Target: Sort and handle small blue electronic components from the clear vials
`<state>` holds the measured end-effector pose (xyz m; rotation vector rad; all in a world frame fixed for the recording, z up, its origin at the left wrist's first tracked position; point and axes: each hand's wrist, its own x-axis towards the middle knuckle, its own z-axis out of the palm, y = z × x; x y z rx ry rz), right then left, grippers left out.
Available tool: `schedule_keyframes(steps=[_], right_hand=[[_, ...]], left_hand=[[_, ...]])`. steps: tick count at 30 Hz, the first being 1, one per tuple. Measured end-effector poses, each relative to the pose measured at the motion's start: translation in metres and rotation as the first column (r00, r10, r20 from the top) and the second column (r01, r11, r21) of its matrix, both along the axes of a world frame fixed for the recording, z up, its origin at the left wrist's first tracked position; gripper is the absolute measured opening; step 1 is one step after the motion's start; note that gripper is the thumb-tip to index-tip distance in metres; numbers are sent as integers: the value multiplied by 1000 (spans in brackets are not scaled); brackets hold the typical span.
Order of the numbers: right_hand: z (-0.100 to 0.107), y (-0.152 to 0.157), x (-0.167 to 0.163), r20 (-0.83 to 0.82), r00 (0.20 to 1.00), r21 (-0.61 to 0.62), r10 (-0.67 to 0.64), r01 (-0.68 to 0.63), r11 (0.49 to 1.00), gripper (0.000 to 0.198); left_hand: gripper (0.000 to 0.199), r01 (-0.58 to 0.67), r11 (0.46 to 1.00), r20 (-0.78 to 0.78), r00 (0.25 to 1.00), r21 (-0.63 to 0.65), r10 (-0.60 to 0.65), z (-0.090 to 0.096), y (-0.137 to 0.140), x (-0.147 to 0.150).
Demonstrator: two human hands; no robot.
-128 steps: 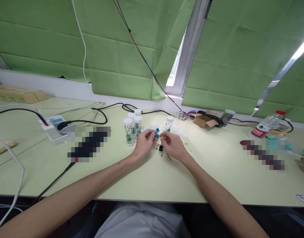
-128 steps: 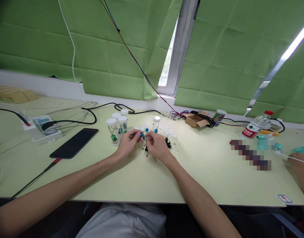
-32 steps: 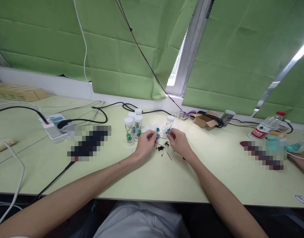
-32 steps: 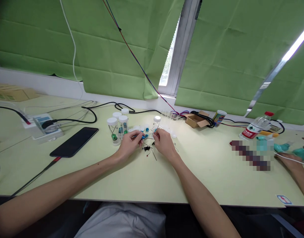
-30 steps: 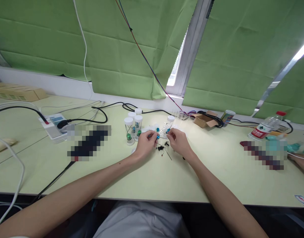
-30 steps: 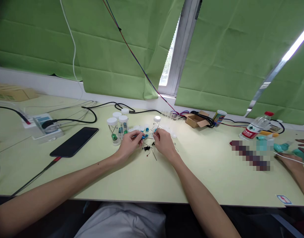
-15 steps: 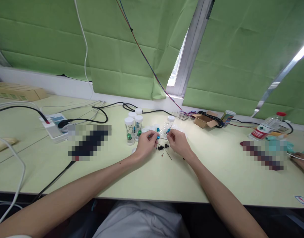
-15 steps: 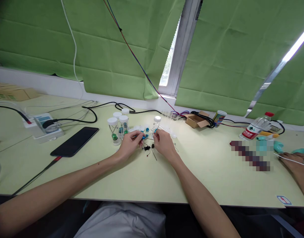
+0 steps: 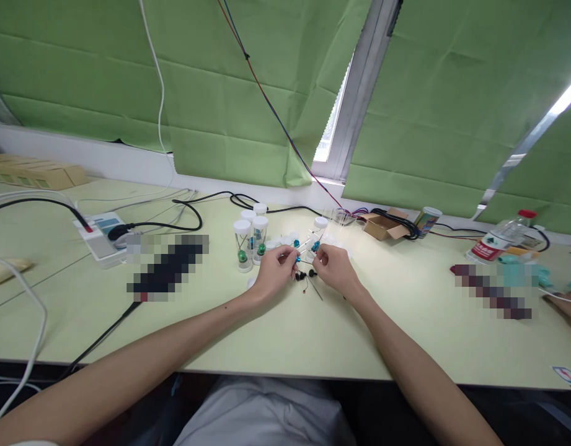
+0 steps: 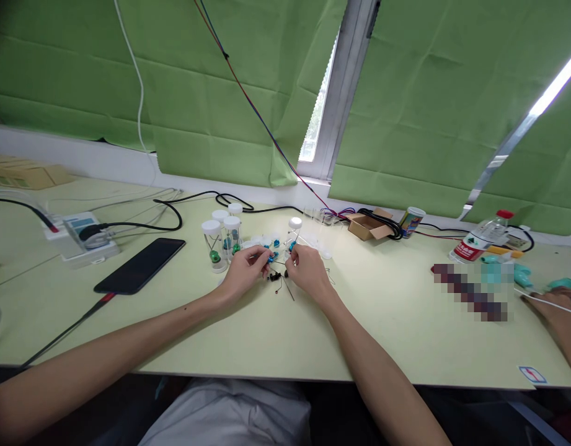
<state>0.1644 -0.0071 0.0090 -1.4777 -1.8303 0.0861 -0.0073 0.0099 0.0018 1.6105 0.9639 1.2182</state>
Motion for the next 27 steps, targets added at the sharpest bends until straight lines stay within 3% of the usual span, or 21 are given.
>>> schedule_keyframes(steps=[27], right_hand=[[1, -1, 0, 34, 998, 10, -45, 44, 999, 13]], left_hand=[[25, 24, 986, -114, 993, 163, -5, 1, -6, 0]])
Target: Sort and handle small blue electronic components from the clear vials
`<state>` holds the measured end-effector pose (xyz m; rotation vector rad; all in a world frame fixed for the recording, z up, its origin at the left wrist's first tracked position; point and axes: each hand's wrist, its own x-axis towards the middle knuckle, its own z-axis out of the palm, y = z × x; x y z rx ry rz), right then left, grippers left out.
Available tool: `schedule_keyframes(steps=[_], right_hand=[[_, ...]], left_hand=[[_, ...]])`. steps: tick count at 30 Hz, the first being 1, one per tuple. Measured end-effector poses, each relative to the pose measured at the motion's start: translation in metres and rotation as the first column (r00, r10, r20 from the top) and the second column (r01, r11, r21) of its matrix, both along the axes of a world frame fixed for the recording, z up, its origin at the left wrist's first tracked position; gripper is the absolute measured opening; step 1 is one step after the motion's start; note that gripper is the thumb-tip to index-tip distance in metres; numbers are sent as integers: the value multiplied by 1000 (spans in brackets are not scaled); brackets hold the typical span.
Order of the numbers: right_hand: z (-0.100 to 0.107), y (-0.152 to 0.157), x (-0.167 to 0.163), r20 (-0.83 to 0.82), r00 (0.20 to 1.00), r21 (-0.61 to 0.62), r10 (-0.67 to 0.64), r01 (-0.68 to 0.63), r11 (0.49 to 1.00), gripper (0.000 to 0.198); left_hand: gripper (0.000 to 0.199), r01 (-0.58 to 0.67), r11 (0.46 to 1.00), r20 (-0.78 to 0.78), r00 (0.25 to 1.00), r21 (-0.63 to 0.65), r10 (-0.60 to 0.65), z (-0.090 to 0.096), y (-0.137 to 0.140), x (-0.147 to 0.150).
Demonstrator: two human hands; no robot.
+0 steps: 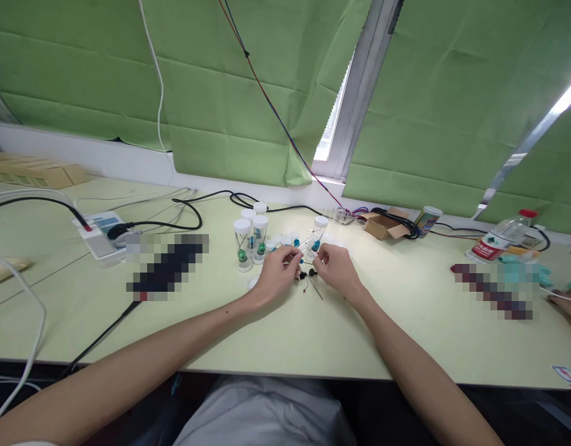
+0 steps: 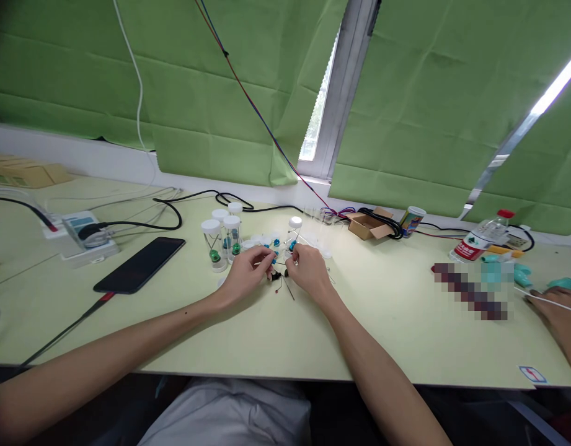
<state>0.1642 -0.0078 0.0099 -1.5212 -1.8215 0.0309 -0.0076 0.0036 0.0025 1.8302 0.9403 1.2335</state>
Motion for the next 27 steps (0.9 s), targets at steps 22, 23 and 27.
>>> schedule_keyframes(steps=[22, 23, 27], right_hand=[[4, -1, -9, -299, 953, -148, 43, -91, 985, 11], [4, -2, -10, -327, 944, -166, 51, -110, 980, 12], [6, -5, -11, -440, 895, -239, 68, -190, 952, 13]], left_hand=[[26, -19, 991, 222, 974, -135, 49, -3, 9, -1], [26, -19, 990, 233, 971, -137, 51, -4, 11, -1], [28, -23, 989, 251, 966, -146, 59, -5, 14, -1]])
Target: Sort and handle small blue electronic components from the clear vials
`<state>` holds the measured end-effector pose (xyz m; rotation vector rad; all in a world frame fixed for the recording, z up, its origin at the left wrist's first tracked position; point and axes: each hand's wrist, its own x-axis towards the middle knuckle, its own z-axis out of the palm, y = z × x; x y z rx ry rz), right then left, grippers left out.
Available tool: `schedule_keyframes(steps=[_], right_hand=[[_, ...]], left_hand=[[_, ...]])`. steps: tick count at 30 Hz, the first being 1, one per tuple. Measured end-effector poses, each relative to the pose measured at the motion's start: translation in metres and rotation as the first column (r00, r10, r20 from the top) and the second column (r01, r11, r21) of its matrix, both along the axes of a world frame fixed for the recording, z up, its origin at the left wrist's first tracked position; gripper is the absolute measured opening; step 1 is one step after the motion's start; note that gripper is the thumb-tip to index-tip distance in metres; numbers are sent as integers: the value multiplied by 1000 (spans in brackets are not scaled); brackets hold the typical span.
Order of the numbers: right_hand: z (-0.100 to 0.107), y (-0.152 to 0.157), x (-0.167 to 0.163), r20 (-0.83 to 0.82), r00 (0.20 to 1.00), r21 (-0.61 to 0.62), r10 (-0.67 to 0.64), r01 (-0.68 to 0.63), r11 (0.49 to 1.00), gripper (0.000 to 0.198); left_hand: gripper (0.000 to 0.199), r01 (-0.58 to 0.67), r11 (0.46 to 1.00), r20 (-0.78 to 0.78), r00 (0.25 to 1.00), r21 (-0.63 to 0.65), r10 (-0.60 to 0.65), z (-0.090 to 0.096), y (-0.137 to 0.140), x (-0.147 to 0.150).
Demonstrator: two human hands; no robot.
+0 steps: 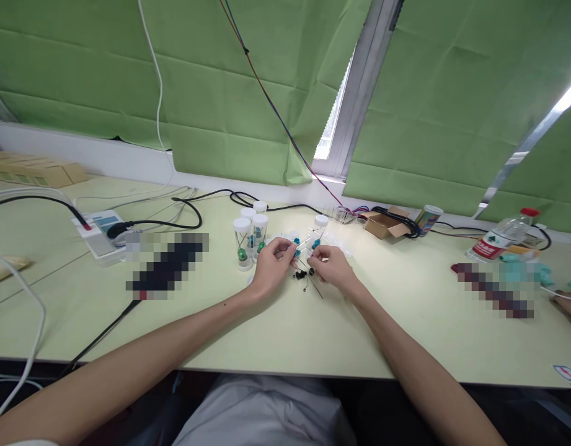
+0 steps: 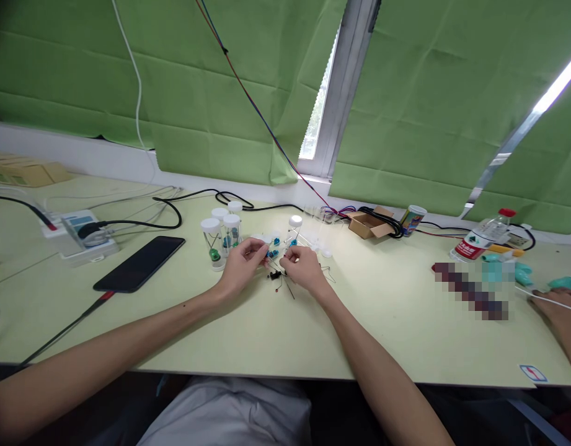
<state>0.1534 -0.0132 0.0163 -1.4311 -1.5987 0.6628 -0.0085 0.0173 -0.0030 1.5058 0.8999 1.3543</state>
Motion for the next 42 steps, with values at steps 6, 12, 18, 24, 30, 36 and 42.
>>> schedule_keyframes(steps=[6, 12, 18, 24, 30, 36, 42], right_hand=[[-1, 1, 1, -98, 994, -64, 41, -47, 997, 15], [-2, 1, 1, -105, 993, -59, 58, -64, 996, 15], [1, -2, -1, -125, 987, -86, 100, -111, 990, 13], [2, -5, -3, -126, 982, -100, 140, -153, 983, 13], [3, -6, -4, -126, 981, -105, 148, -161, 981, 13], [3, -6, -4, -99, 984, -104, 149, -159, 982, 14], [2, -6, -5, -77, 984, -81, 162, -168, 982, 24]], left_hand=[[30, 2, 1000, -36, 999, -10, -3, 4, -2, 0], [30, 9, 999, 19, 1000, -39, -8, 6, -5, 0], [31, 13, 998, 32, 999, -65, -11, 3, -3, 1], [28, 0, 999, 19, 1000, -43, 1, 3, -1, 1], [27, 26, 998, 23, 999, -57, -25, 0, 0, 1], [23, 50, 997, -49, 997, -57, -53, 1, -2, 1], [22, 44, 997, -83, 995, -69, -50, 3, -5, 1]])
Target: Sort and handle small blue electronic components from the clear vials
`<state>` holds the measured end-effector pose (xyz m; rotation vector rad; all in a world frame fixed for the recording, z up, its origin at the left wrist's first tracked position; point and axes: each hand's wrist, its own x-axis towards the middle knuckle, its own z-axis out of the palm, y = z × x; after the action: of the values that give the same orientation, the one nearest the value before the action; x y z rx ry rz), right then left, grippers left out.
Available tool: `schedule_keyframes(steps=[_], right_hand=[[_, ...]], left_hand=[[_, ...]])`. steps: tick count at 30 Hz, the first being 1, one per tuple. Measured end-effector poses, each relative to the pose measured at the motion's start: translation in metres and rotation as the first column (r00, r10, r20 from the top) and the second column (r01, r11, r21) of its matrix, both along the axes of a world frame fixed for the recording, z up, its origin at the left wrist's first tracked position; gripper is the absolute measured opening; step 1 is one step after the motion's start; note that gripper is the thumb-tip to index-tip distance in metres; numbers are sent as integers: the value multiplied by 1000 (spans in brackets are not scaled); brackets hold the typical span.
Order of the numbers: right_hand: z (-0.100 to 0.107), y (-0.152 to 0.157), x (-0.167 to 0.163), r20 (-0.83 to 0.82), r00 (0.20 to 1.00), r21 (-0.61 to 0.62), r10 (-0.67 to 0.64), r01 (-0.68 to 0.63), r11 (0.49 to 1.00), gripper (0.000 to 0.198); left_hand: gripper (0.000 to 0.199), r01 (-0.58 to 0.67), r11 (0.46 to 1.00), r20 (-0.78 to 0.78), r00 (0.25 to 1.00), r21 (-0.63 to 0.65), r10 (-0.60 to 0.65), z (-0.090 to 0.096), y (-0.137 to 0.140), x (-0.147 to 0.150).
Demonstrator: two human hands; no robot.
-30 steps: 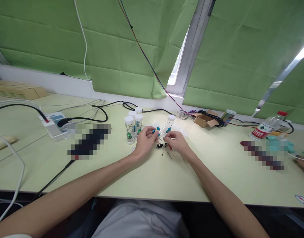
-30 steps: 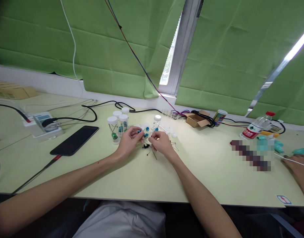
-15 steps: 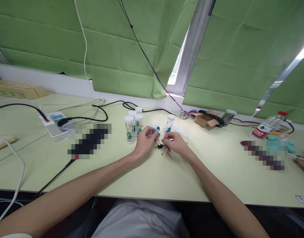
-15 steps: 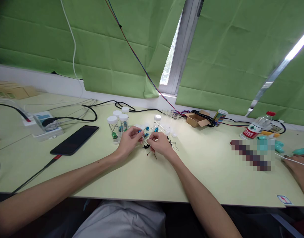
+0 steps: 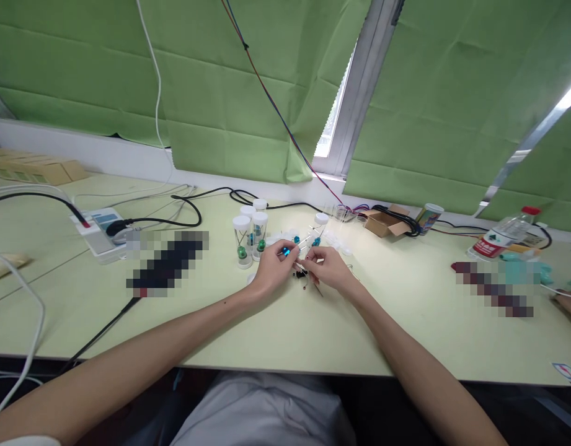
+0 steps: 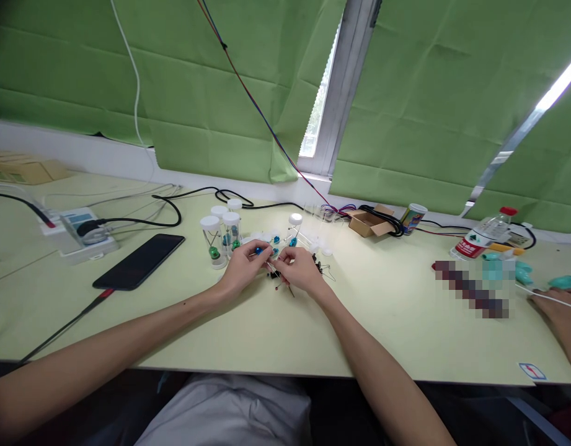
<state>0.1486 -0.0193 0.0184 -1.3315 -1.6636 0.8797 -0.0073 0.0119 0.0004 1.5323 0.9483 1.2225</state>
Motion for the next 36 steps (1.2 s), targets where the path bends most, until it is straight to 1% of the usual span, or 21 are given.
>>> schedule_keyframes(steps=[7, 14, 21, 26, 31, 36], right_hand=[[-1, 1, 0, -46, 999, 9, -13, 13, 1000, 30], [-2, 1, 0, -21, 999, 22, -43, 44, 999, 31], [-3, 2, 0, -19, 999, 38, -45, 46, 998, 34], [-3, 2, 0, -27, 998, 50, -58, 60, 997, 30], [-3, 4, 0, -6, 997, 61, -81, 81, 995, 20], [-4, 4, 0, 13, 995, 73, -97, 96, 993, 19]], left_hand=[[27, -31, 999, 38, 999, -44, 33, 0, -1, 2], [32, -45, 997, 88, 995, -55, 50, -2, 2, 2], [31, -61, 997, 60, 996, -42, 63, -2, 2, 1], [29, -54, 997, 44, 997, -50, 56, 1, 1, 1], [29, -44, 997, 40, 998, -56, 46, 2, -1, 0], [29, -38, 998, 61, 997, -52, 42, 3, -1, 0]])
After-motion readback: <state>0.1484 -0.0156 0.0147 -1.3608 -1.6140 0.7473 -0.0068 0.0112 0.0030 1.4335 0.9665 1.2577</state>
